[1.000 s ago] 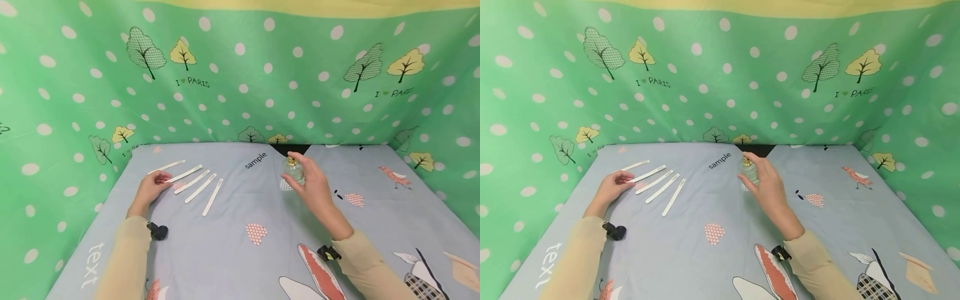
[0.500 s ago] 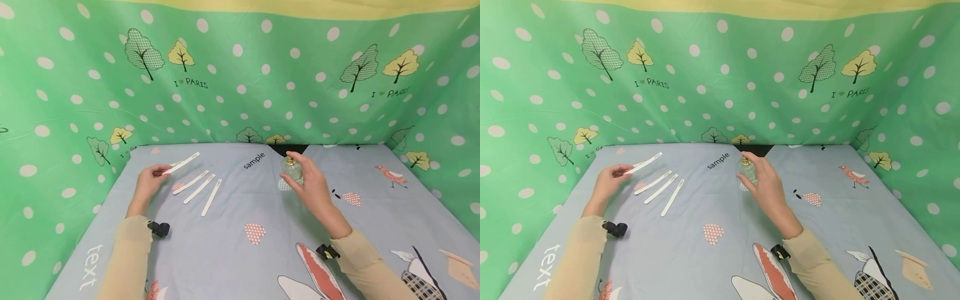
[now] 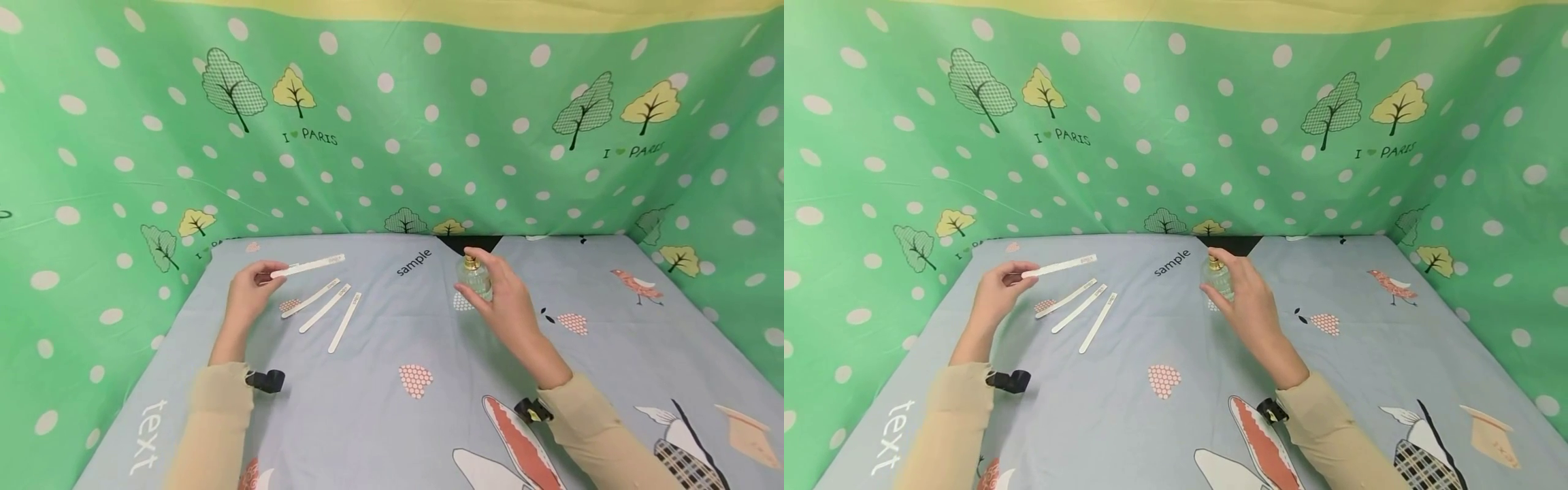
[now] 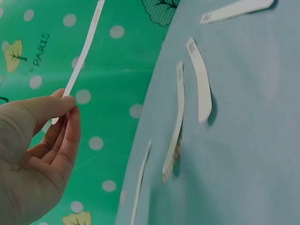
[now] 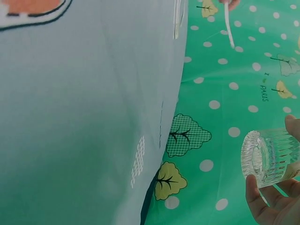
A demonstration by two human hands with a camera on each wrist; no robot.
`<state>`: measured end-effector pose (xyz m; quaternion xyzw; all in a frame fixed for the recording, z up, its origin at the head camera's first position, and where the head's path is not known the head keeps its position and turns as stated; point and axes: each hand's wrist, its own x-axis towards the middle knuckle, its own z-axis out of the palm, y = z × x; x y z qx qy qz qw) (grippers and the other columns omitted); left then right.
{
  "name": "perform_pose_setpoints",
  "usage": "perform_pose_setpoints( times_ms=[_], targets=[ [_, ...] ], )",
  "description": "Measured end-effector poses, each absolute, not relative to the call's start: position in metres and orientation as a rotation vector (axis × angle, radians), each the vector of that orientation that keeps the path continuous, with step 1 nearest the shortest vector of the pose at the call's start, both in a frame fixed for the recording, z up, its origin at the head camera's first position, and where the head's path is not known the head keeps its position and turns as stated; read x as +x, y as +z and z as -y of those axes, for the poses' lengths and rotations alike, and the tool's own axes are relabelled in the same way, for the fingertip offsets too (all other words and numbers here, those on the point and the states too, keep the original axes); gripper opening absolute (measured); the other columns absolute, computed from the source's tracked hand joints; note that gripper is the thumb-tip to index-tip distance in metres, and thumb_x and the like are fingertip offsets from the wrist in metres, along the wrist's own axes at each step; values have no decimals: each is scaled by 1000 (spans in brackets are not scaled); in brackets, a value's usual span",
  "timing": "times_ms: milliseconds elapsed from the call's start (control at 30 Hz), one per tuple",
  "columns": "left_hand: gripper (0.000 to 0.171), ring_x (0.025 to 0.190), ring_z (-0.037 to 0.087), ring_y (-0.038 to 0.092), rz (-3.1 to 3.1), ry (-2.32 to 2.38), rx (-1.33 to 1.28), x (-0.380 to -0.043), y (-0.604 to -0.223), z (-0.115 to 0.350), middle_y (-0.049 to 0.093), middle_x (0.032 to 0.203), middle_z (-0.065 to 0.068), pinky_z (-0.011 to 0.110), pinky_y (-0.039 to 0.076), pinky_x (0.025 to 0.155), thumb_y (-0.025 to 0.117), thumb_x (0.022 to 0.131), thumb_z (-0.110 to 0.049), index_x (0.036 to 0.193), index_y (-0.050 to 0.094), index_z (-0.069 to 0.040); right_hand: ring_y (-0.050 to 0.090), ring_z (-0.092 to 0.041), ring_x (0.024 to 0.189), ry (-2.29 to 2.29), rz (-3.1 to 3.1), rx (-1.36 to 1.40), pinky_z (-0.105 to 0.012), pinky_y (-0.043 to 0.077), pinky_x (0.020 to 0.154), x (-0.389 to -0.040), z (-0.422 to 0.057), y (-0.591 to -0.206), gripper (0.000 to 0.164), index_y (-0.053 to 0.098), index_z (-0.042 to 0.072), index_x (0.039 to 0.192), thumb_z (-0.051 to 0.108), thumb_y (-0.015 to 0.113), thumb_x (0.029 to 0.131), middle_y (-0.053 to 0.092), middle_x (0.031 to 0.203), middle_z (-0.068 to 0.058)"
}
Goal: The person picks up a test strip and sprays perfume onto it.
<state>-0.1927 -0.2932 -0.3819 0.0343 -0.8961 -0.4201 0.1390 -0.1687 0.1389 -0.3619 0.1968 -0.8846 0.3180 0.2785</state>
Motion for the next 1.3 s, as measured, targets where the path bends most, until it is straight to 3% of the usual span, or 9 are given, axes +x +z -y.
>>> perform_pose_setpoints(
  times_ms=[100, 167, 800, 1067, 1300],
  targets=[
    [26, 83, -13, 55, 2519, -1259, 73, -192, -376, 285, 70, 114, 21, 2, 46, 76, 68, 94, -12, 117, 69, 0, 63, -30, 94, 849, 2374, 530, -45, 52, 68, -169, -139, -363, 67, 47, 25, 142, 23, 80, 85, 63, 119, -14],
    [26, 81, -15, 54, 2474, -1290, 54, -192, -372, 279, 70, 113, 21, 1, 46, 75, 69, 94, -12, 117, 69, 1, 63, -30, 95, 849, 2374, 530, -45, 53, 69, -169, -138, -362, 67, 47, 25, 143, 23, 81, 85, 63, 119, -15],
    [22, 83, -13, 58, 2355, -1359, -126, -180, -350, 231, 67, 107, 20, 4, 50, 75, 73, 89, -4, 110, 73, 2, 63, -30, 101, 848, 2374, 550, -47, 55, 74, -170, -135, -364, 66, 47, 22, 143, 24, 80, 85, 63, 121, -14],
    [19, 85, -10, 60, 2308, -1371, -230, -173, -346, 213, 67, 101, 20, 8, 53, 76, 74, 87, -2, 106, 75, 1, 59, -25, 86, 833, 2371, 555, -37, 47, 63, -172, -135, -367, 67, 46, 24, 143, 23, 80, 85, 63, 115, -14],
    [20, 88, -2, 65, 2289, -1388, -276, -169, -346, 200, 67, 100, 18, 10, 54, 79, 75, 87, -3, 107, 76, -2, 61, -27, 89, 831, 2374, 555, -39, 49, 65, -172, -134, -367, 67, 46, 23, 143, 24, 80, 85, 63, 114, -14]
  ],
)
